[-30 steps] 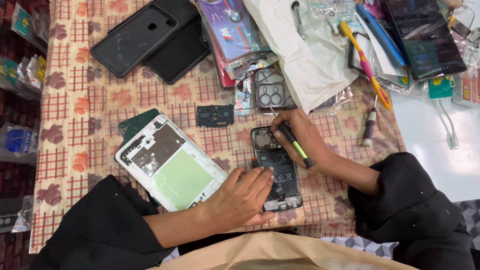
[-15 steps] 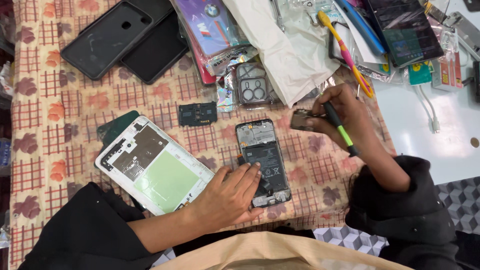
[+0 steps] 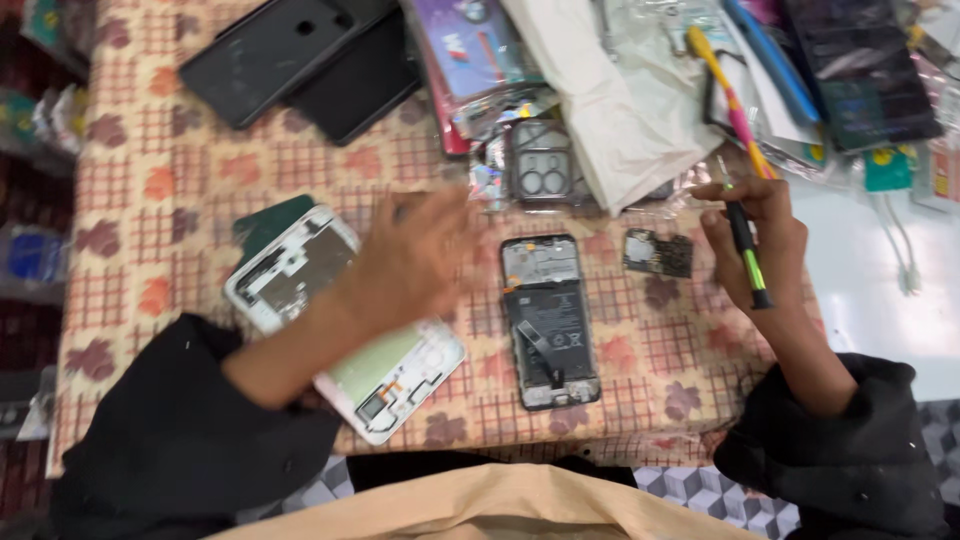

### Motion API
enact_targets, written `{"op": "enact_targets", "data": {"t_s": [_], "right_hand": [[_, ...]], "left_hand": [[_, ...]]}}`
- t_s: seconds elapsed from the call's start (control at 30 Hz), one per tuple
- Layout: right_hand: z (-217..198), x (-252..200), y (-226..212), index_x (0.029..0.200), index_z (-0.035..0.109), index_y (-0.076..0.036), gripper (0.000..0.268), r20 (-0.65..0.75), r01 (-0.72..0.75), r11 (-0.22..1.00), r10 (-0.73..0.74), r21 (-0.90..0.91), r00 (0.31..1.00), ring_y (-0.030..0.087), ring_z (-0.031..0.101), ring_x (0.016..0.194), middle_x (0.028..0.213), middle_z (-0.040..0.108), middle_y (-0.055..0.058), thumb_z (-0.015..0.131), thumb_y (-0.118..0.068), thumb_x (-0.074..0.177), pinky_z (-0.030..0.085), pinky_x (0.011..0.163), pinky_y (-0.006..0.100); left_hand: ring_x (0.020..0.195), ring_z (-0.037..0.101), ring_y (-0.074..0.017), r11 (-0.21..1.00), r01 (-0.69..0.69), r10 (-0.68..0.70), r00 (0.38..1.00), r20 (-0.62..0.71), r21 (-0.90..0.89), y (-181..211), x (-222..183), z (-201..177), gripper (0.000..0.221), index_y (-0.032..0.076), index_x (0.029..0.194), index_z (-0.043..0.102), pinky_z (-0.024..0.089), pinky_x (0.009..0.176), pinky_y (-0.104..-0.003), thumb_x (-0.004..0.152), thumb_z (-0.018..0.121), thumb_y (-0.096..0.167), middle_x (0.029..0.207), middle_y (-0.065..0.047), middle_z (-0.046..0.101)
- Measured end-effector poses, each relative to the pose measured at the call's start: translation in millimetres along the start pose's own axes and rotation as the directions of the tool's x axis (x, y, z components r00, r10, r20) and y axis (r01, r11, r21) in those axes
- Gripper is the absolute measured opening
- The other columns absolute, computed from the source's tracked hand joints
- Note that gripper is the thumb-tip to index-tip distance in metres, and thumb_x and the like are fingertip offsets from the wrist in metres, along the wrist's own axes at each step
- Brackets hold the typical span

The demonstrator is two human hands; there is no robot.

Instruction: The person uses a screwdriver to remove screws from a smartphone's internal metal bracket and lifts the bracket off the motherboard. They then use a toothbrush to clean dust from the phone's interior and reattach the bracket, securing it with screws.

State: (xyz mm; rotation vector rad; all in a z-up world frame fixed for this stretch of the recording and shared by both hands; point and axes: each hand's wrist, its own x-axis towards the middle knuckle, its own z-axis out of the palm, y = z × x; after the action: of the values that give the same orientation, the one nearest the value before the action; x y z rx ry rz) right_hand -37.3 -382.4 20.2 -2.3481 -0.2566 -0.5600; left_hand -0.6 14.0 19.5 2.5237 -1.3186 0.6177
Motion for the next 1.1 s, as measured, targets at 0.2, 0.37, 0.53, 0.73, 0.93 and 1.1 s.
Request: {"op": "enact_targets", "data": {"t_s": [0.2, 0.37, 0.53, 0.73, 0.93, 1.1], "right_hand": [[10, -4, -13, 0.127, 0.039, -0.002, 0.031, 0.133, 0.047, 0.970, -0.081, 0.238, 0.988, 0.013, 0.066, 0.100, 0.133, 0.068, 0.018, 0.061, 0.002, 0.105, 0.053, 0.092, 0.026], [21, 3, -30, 0.120, 0.039, -0.001, 0.025, 0.199, 0.034, 0.973, -0.081, 0.227, 0.977, 0.016, 0.064, 0.113, 0.135, 0.068, 0.022, 0.055, 0.007, 0.103, 0.051, 0.089, 0.027], [33, 14, -41, 0.120, 0.039, -0.003, 0.027, 0.210, 0.117, 0.983, -0.145, 0.139, 0.967, 0.014, 0.070, 0.106, 0.134, 0.071, 0.017, 0.060, 0.002, 0.104, 0.053, 0.083, 0.025], [43, 15, -51, 0.117, 0.042, -0.003, 0.027, 0.266, 0.034, 0.996, -0.054, 0.077, 0.962, 0.015, 0.069, 0.082, 0.129, 0.075, 0.013, 0.065, -0.003, 0.101, 0.054, 0.074, 0.027], [38, 26, -68, 0.112, 0.057, -0.005, 0.014, 0.174, 0.332, 0.933, -0.352, 0.138, 0.919, 0.029, 0.064, 0.126, 0.119, 0.074, 0.010, 0.063, -0.013, 0.102, 0.055, 0.098, 0.037], [33, 31, -78, 0.097, 0.071, -0.004, 0.019, 0.081, 0.411, 0.910, -0.414, 0.049, 0.907, 0.034, 0.061, 0.106, 0.112, 0.059, 0.023, 0.073, -0.018, 0.085, 0.057, 0.083, 0.037]], "left_hand": [[0.126, 0.050, -0.0270, 0.945, 0.312, -0.278, 0.927, 0.252, -0.103, -55, -5, 1, 0.070, 0.011, 0.132, 0.063, 0.042, 0.096, -0.055, 0.073, 0.083, 0.042, 0.132, -0.006, 0.060], [0.115, 0.059, -0.0267, 0.946, 0.291, -0.255, 0.939, 0.229, -0.142, -55, -6, 8, 0.048, 0.014, 0.122, 0.067, 0.046, 0.092, -0.051, 0.081, 0.082, 0.034, 0.118, -0.003, 0.065], [0.103, 0.061, -0.0284, 0.933, 0.243, -0.203, 0.965, 0.167, -0.265, -61, -7, 8, 0.036, 0.009, 0.108, 0.068, 0.051, 0.091, -0.044, 0.082, 0.083, 0.029, 0.106, -0.006, 0.067], [0.101, 0.060, -0.0304, 0.928, 0.187, -0.173, 0.982, 0.073, -0.322, -62, -8, 12, 0.032, 0.006, 0.102, 0.071, 0.051, 0.089, -0.043, 0.080, 0.084, 0.026, 0.104, -0.009, 0.066], [0.100, 0.059, -0.0301, 0.930, 0.190, -0.179, 0.982, 0.064, -0.316, -60, -7, 11, 0.032, 0.006, 0.103, 0.071, 0.050, 0.090, -0.043, 0.081, 0.083, 0.027, 0.105, -0.008, 0.066], [0.099, 0.058, -0.0315, 0.959, 0.144, -0.144, 0.989, 0.020, -0.242, -55, -5, 10, 0.032, 0.006, 0.104, 0.072, 0.050, 0.085, -0.043, 0.080, 0.081, 0.026, 0.106, -0.011, 0.065]]}}
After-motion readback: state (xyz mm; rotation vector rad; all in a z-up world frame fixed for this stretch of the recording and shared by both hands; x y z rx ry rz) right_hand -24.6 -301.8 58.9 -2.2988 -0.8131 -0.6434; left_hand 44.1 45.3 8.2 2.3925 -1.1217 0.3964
